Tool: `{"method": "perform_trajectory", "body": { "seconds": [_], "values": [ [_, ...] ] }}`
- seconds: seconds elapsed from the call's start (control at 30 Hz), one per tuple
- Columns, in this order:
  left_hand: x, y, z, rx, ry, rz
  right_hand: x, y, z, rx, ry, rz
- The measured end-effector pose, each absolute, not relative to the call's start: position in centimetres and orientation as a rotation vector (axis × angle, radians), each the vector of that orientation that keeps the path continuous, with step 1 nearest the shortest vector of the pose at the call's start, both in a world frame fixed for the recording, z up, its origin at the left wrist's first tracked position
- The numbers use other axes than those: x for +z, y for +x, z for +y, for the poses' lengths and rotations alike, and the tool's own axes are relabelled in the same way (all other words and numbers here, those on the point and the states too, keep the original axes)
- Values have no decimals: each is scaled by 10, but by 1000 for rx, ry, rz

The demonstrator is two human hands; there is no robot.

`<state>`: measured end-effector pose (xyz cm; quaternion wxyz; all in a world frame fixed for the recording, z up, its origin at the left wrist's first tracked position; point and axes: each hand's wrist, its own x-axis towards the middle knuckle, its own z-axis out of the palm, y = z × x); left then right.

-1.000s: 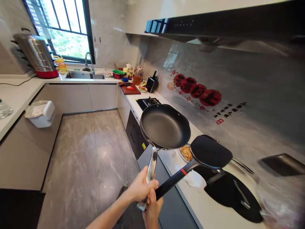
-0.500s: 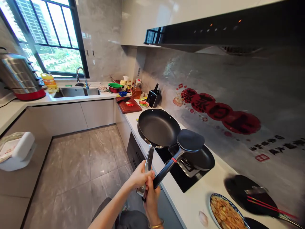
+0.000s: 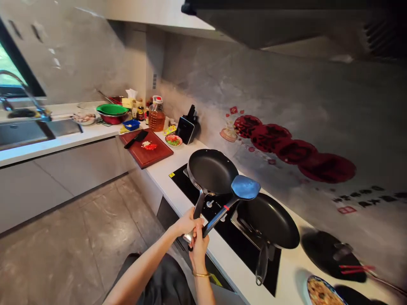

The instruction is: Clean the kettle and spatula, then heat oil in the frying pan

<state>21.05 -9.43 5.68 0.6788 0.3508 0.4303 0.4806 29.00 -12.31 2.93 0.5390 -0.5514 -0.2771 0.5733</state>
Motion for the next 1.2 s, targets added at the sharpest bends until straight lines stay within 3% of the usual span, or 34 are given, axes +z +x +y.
{"method": "perform_trajectory", "body": {
  "seconds": [0.47, 0.93, 1.2],
  "values": [
    [24, 160, -3, 859, 807, 867, -1, 239, -48, 1286, -1439, -596],
    [24, 143, 2, 816, 808, 970, 0, 222, -47, 1340, -1398, -553],
    [24, 140, 6, 778, 755, 902, 4, 212, -49, 1202, -1414, -440]
  ]
}}
